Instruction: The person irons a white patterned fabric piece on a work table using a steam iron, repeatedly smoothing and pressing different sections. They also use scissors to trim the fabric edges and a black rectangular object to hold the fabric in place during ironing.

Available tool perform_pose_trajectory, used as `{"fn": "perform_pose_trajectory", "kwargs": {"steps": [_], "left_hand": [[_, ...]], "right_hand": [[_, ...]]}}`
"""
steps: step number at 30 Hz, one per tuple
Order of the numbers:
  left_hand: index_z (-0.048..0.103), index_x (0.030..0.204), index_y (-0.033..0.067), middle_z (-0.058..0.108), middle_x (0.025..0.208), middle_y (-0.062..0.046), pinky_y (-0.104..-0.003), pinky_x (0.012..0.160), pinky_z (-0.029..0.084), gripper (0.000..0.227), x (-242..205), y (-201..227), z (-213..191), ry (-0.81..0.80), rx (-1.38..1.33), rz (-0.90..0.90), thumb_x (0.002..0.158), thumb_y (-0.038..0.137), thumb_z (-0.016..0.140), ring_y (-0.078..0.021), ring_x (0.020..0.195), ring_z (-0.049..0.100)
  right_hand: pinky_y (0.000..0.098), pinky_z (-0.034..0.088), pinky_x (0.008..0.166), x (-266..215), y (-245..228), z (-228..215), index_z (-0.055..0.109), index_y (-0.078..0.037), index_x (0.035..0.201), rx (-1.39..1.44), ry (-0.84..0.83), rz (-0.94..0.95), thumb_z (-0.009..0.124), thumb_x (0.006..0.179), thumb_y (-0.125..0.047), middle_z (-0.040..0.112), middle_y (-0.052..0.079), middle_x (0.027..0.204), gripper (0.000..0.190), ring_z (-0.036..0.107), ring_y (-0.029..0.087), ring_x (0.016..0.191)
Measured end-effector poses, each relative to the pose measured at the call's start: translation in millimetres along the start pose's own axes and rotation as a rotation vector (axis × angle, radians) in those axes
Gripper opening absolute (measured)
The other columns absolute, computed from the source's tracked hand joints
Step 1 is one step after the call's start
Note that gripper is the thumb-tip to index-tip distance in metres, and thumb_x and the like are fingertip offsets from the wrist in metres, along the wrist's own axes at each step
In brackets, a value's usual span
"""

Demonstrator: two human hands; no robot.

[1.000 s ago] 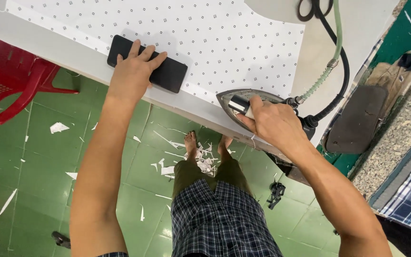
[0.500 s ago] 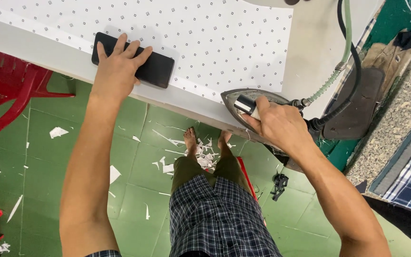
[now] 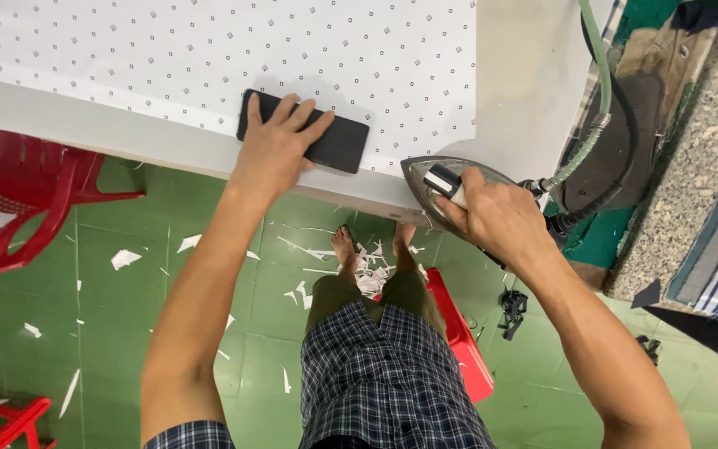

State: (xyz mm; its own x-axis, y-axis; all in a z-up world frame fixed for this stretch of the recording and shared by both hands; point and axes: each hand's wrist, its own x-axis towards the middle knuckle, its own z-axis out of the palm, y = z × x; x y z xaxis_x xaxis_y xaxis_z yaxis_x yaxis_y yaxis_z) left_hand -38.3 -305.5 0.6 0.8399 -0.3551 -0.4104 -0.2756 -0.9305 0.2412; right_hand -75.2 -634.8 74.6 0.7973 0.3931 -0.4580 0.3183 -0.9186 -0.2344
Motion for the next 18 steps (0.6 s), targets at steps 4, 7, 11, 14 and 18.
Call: {"fn": "perform_pose_trajectory", "kwargs": {"steps": [4,7,11,14,18], "left_hand": [[0.049,0.154,0.0243,0.051,0.155,-0.014,-0.067,0.121,0.001,0.074,13,30,19,0.072,0.013,0.199,0.086,0.032,0.077,-0.0325,0.150,0.035],[0.051,0.152,0.0236,0.052,0.153,-0.014,-0.062,0.124,0.004,0.071,22,51,40,0.132,-0.072,0.351,0.088,0.040,0.075,-0.0312,0.150,0.035],[0.050,0.152,0.0228,0.051,0.154,-0.011,-0.055,0.127,0.008,0.066,35,81,69,0.206,-0.170,0.463,0.093,0.042,0.072,-0.0274,0.149,0.036],[0.050,0.152,0.0227,0.051,0.153,-0.011,-0.054,0.127,0.009,0.066,43,90,79,0.245,-0.169,0.501,0.093,0.044,0.071,-0.0265,0.148,0.037],[0.051,0.151,0.0256,0.051,0.152,-0.008,-0.052,0.128,0.009,0.065,42,91,76,0.272,-0.170,0.497,0.092,0.043,0.071,-0.0245,0.147,0.037]], "right_hand": [[0.0514,0.059,0.070,-20,9,18,0.056,-0.004,0.110,0.003,0.000,0.121,0.052,0.101,-0.051,0.072,0.021,0.072,0.048,0.076,0.040,0.073],[0.0519,0.059,0.071,-37,18,26,0.055,-0.004,0.109,0.031,0.011,0.201,0.052,0.101,-0.051,0.072,0.021,0.072,0.048,0.075,0.041,0.073],[0.0491,0.060,0.071,-62,34,39,0.055,-0.004,0.110,0.042,0.027,0.313,0.052,0.101,-0.051,0.073,0.019,0.073,0.048,0.076,0.039,0.072],[0.0533,0.059,0.078,-75,39,32,0.055,-0.002,0.121,0.127,0.006,0.428,0.053,0.101,-0.053,0.075,0.026,0.083,0.056,0.076,0.045,0.084],[0.0574,0.057,0.083,-75,69,9,0.055,0.001,0.128,0.245,-0.002,0.507,0.058,0.098,-0.054,0.074,0.033,0.095,0.062,0.073,0.051,0.095]]}}
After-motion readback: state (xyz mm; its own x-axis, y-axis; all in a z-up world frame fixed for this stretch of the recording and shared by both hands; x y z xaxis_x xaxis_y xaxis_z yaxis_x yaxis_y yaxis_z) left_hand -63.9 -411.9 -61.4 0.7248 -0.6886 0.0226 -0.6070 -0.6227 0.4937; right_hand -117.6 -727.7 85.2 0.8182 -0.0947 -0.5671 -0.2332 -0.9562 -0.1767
